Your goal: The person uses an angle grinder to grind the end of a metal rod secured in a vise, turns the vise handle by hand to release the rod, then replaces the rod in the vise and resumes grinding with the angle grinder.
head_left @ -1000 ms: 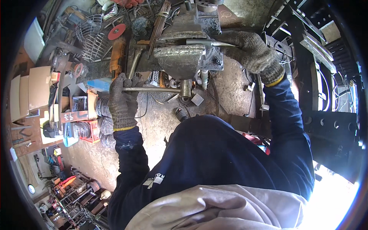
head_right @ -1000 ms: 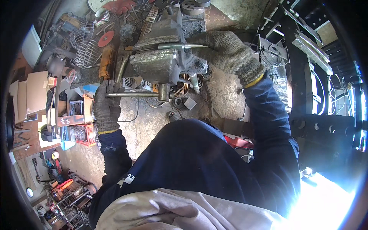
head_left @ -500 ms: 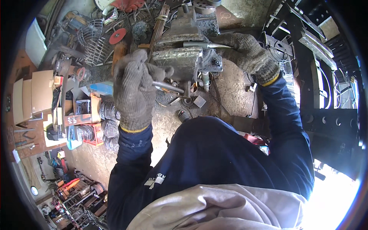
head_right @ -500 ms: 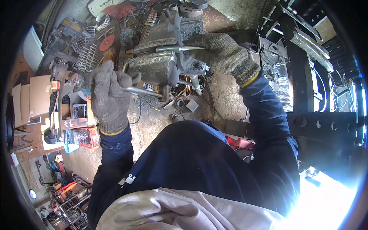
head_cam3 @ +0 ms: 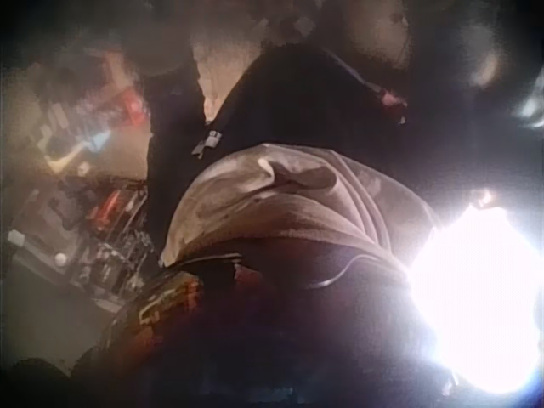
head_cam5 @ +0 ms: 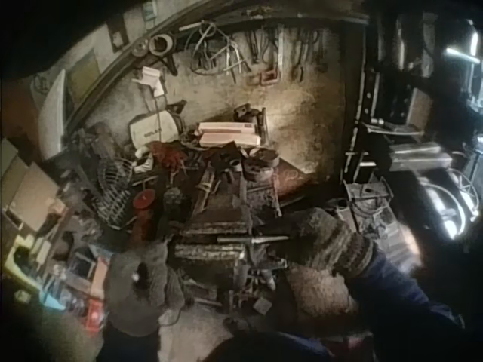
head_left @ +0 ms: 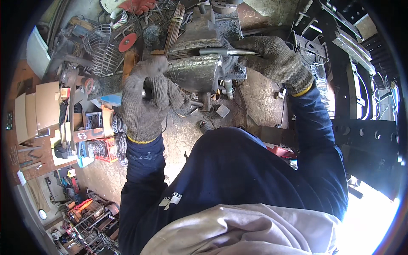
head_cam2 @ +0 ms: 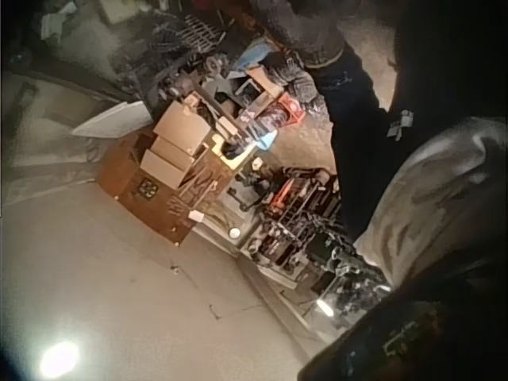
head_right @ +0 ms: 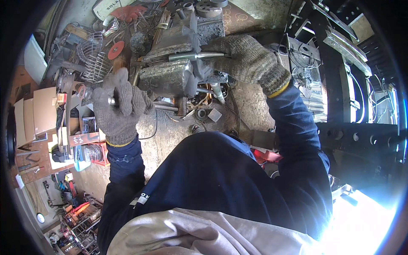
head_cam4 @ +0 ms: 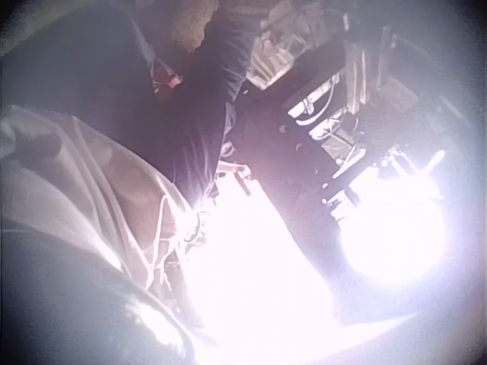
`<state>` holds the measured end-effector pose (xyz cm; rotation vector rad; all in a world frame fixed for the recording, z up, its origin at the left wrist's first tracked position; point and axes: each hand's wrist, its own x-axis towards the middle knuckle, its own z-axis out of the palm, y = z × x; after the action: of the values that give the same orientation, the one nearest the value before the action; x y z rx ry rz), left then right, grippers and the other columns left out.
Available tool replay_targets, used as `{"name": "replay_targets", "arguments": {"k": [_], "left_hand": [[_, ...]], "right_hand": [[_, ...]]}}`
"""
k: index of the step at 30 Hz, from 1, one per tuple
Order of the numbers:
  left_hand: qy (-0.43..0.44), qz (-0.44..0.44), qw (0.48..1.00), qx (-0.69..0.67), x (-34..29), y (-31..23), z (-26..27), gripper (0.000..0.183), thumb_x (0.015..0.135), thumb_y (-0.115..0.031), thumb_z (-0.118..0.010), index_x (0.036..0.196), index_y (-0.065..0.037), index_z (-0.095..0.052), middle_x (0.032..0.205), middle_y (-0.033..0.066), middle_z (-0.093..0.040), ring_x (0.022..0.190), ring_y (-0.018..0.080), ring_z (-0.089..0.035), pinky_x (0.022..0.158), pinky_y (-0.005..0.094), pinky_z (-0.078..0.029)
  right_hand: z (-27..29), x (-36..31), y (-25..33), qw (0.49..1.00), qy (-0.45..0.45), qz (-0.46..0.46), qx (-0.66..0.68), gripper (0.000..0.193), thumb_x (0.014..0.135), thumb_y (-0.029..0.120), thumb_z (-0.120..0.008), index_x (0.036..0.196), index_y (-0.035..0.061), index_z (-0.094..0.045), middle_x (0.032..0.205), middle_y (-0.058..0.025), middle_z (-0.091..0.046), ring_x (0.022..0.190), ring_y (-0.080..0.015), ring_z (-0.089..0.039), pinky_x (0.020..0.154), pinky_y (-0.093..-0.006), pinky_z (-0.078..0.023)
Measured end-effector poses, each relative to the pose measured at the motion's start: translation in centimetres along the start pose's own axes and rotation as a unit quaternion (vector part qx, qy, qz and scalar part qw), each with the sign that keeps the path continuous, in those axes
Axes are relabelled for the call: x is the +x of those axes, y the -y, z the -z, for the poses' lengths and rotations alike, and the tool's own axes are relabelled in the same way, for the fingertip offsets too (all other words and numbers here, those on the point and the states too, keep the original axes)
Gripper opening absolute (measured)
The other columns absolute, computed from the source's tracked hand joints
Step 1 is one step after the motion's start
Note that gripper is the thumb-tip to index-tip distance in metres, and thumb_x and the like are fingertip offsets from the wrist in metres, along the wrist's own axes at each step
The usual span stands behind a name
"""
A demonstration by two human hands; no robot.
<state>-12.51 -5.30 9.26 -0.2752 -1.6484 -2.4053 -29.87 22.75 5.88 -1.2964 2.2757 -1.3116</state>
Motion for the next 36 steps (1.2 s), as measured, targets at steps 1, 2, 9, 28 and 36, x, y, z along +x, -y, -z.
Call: {"name": "replay_targets", "arguments": {"k": [1, 2, 9, 28, 36], "left_hand": [[0.013, -0.005, 1.0, 0.003, 0.0, 0.0, 0.2, 0.046, 0.107, -0.043, -0.042, 0.12, -0.003, -0.059, 0.057, -0.0008, -0.037, 0.054, 0.0172, -0.046, 0.061, 0.0443, -0.049], [0.026, -0.01, 1.0, 0.007, 0.0, -0.1, 0.3, 0.044, 0.107, -0.042, -0.042, 0.118, -0.003, -0.059, 0.056, -0.0008, -0.036, 0.053, 0.0176, -0.046, 0.061, 0.0448, -0.049], [0.016, -0.003, 0.998, -0.063, 0.2, 0.1, 1.3, 0.044, 0.102, -0.034, -0.051, 0.116, 0.006, -0.062, 0.059, 0.0098, -0.051, 0.055, 0.0307, -0.058, 0.06, 0.0499, -0.053], [-0.091, 0.02, 0.996, 0.013, -0.5, 1.0, 2.8, 0.041, 0.107, -0.043, -0.04, 0.112, -0.006, -0.058, 0.053, 0.0015, -0.039, 0.049, 0.0224, -0.044, 0.057, 0.0482, -0.046], [0.016, 0.023, 1.0, 0.01, 0.1, 0.7, 1.9, 0.039, 0.104, -0.038, -0.048, 0.104, 0.0, -0.06, 0.053, 0.0041, -0.044, 0.045, 0.0221, -0.048, 0.052, 0.0434, -0.048]], "right_hand": [[0.0, -0.2, 0.1, 1.0, -0.012, -0.01, 0.017, 0.044, 0.092, 0.011, -0.075, 0.134, 0.004, -0.063, 0.123, -0.0129, -0.072, 0.111, -0.0195, -0.068, 0.096, -0.0347, -0.054], [0.0, -0.4, 0.4, 0.999, -0.025, -0.02, 0.034, 0.045, 0.092, 0.011, -0.075, 0.135, 0.0039, -0.063, 0.124, -0.0127, -0.071, 0.112, -0.0194, -0.067, 0.096, -0.0348, -0.054], [-0.1, -1.0, -1.8, 0.994, -0.1, 0.047, 0.024, 0.049, 0.09, 0.016, -0.078, 0.136, 0.0069, -0.062, 0.112, -0.0094, -0.075, 0.099, -0.0154, -0.07, 0.087, -0.0327, -0.057], [0.9, -1.4, 1.5, 0.99, -0.06, -0.105, 0.067, 0.026, 0.098, 0.021, -0.07, 0.119, 0.0043, -0.07, 0.101, -0.0078, -0.072, 0.092, -0.0155, -0.067, 0.084, -0.0325, -0.054], [1.0, -1.4, 1.0, 0.99, -0.041, -0.108, 0.084, 0.029, 0.1, 0.024, -0.068, 0.118, 0.0019, -0.067, 0.095, -0.0034, -0.069, 0.083, -0.0099, -0.064, 0.073, -0.0266, -0.054]]}}
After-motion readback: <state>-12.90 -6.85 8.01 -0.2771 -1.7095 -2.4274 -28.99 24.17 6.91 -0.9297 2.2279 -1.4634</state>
